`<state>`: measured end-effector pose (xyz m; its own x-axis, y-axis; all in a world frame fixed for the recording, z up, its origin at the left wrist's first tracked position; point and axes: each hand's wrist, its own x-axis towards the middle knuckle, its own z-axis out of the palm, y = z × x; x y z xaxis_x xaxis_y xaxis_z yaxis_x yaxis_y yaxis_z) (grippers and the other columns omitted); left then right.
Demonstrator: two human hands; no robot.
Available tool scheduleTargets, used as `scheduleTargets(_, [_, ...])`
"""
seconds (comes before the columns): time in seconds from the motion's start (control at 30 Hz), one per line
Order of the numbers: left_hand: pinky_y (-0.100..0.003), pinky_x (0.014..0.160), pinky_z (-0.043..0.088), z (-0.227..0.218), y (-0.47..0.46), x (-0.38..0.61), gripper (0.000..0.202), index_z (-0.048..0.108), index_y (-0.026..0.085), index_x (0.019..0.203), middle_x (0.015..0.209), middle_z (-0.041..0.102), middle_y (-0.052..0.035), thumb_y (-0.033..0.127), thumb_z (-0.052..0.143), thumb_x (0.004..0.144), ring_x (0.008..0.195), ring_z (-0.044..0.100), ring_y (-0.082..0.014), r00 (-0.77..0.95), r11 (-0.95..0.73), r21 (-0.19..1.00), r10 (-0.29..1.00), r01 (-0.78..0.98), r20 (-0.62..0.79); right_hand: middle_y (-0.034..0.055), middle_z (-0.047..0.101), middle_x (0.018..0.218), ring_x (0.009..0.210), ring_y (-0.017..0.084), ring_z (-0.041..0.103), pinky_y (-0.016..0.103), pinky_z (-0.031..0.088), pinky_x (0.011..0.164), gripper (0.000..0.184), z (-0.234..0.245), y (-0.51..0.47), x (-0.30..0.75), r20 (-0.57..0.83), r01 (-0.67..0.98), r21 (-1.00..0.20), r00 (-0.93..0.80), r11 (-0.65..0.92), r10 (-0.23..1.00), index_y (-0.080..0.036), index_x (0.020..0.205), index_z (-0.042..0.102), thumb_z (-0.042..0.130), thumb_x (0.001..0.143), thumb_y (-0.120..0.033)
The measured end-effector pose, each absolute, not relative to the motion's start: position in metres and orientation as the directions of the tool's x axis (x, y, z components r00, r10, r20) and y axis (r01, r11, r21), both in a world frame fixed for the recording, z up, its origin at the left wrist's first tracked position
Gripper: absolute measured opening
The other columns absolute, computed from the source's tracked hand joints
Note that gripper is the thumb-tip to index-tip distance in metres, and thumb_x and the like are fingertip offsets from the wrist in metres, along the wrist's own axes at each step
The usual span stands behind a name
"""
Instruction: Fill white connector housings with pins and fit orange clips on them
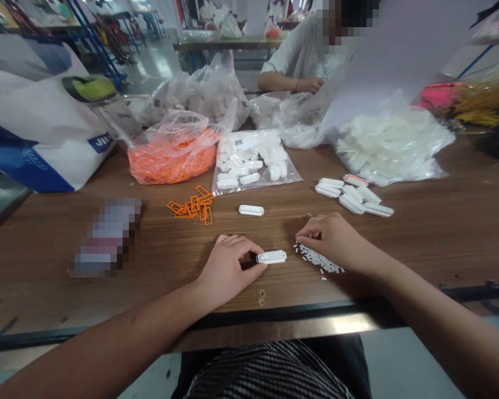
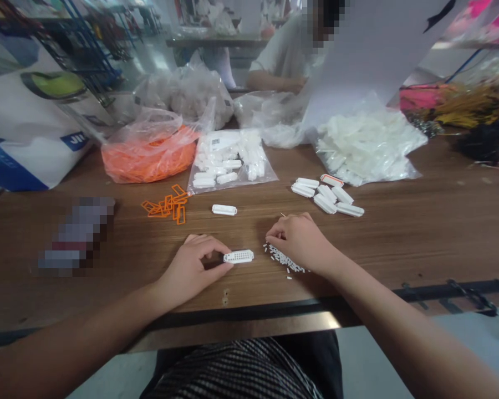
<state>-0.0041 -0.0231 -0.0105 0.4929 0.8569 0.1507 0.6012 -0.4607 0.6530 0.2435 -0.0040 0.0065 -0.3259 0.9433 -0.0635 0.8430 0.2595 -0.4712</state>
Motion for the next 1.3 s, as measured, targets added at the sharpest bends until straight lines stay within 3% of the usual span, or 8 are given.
scheduleTargets(0.3, [-0.034, 0.075, 0.035, -0.01, -0.024, -0.004, 0.006, 0.067, 0.023, 0.081, 0.074, 0.068, 0.0038, 0.024, 0.071, 0.077, 0.069, 0.058, -0.0158, 0.491, -0.46, 0.653, 0.858, 0.601, 0.153, 0.0066, 0.069, 0.071, 0.076, 0.021, 0.058, 0.039, 0.029, 0.079, 0.028, 0.015, -0.017, 0.225, -0.024, 0.931, -0.11, -0.352, 0.348, 0.936, -0.018, 0.062, 0.065, 0.048, 0.083, -0.015])
scheduleTargets(0.43, [-0.033, 0.074, 0.035, -0.011, -0.024, -0.004, 0.006, 0.067, 0.022, 0.081, 0.072, 0.067, 0.0039, 0.023, 0.072, 0.077, 0.069, 0.057, -0.0153, 0.491, -0.465, 0.656, 0.856, 0.595, 0.161, 0.0022, 0.066, 0.065, 0.069, 0.018, 0.056, 0.036, 0.031, 0.078, 0.019, 0.013, -0.017, 0.222, 0.006, 0.921, -0.268, -0.292, 0.283, 0.956, -0.019, 0.062, 0.063, 0.056, 0.079, -0.016])
scheduleTargets(0.57, [-0.033, 0.074, 0.034, -0.011, -0.024, -0.003, 0.006, 0.067, 0.022, 0.081, 0.072, 0.066, 0.0043, 0.023, 0.071, 0.077, 0.069, 0.057, -0.0147, 0.491, -0.462, 0.66, 0.856, 0.592, 0.16, -0.0005, 0.064, 0.068, 0.069, 0.015, 0.055, 0.031, 0.034, 0.075, 0.015, 0.017, -0.019, 0.209, 0.083, 0.751, -0.53, -0.417, 0.394, 0.905, -0.019, 0.068, 0.063, 0.059, 0.082, -0.019])
scheduleTargets(0.67, [-0.032, 0.074, 0.034, -0.01, -0.024, -0.003, 0.005, 0.067, 0.022, 0.08, 0.071, 0.066, 0.0045, 0.023, 0.071, 0.078, 0.068, 0.056, -0.0143, 0.491, -0.463, 0.661, 0.856, 0.59, 0.161, -0.0005, 0.062, 0.069, 0.07, 0.015, 0.054, 0.031, 0.034, 0.076, 0.014, 0.018, -0.022, 0.197, 0.125, 0.671, -0.551, -0.522, 0.497, 0.844, -0.019, 0.07, 0.061, 0.059, 0.084, -0.017])
scheduleTargets(0.9, [-0.032, 0.074, 0.033, -0.012, -0.024, -0.003, 0.007, 0.067, 0.021, 0.081, 0.073, 0.066, 0.0044, 0.023, 0.072, 0.077, 0.069, 0.056, -0.0142, 0.491, -0.471, 0.662, 0.854, 0.584, 0.174, 0.0005, 0.061, 0.068, 0.07, 0.016, 0.051, 0.032, 0.032, 0.076, 0.014, 0.013, -0.025, 0.191, 0.193, 0.69, -0.426, -0.562, 0.585, 0.804, -0.018, 0.072, 0.062, 0.059, 0.086, -0.017])
scheduleTargets(1.07, [-0.032, 0.072, 0.033, -0.014, -0.025, -0.004, 0.008, 0.067, 0.021, 0.08, 0.071, 0.066, 0.0044, 0.024, 0.073, 0.077, 0.067, 0.056, -0.0141, 0.483, -0.479, 0.655, 0.854, 0.585, 0.193, 0.0036, 0.061, 0.071, 0.072, 0.017, 0.048, 0.033, 0.031, 0.074, 0.024, 0.008, -0.031, 0.192, 0.276, 0.68, -0.207, -0.649, 0.703, 0.709, -0.016, 0.074, 0.065, 0.049, 0.092, -0.016])
scheduleTargets(1.2, [-0.032, 0.073, 0.033, -0.013, -0.025, -0.004, 0.007, 0.067, 0.022, 0.079, 0.07, 0.065, 0.0051, 0.021, 0.073, 0.076, 0.067, 0.056, -0.014, 0.486, -0.476, 0.663, 0.853, 0.578, 0.189, 0.0057, 0.061, 0.07, 0.072, 0.02, 0.047, 0.036, 0.032, 0.075, 0.021, 0.001, -0.043, 0.189, 0.388, 0.666, -0.049, -0.674, 0.744, 0.628, -0.013, 0.082, 0.068, 0.049, 0.09, -0.015])
scheduleTargets(1.3, [-0.032, 0.073, 0.033, -0.012, -0.024, -0.003, 0.008, 0.067, 0.022, 0.079, 0.07, 0.066, 0.0054, 0.019, 0.073, 0.075, 0.068, 0.056, -0.014, 0.488, -0.477, 0.67, 0.852, 0.569, 0.192, 0.0064, 0.062, 0.072, 0.072, 0.02, 0.047, 0.036, 0.033, 0.073, 0.02, -0.002, -0.049, 0.188, 0.439, 0.683, -0.068, -0.634, 0.728, 0.636, -0.012, 0.085, 0.069, 0.051, 0.089, -0.015])
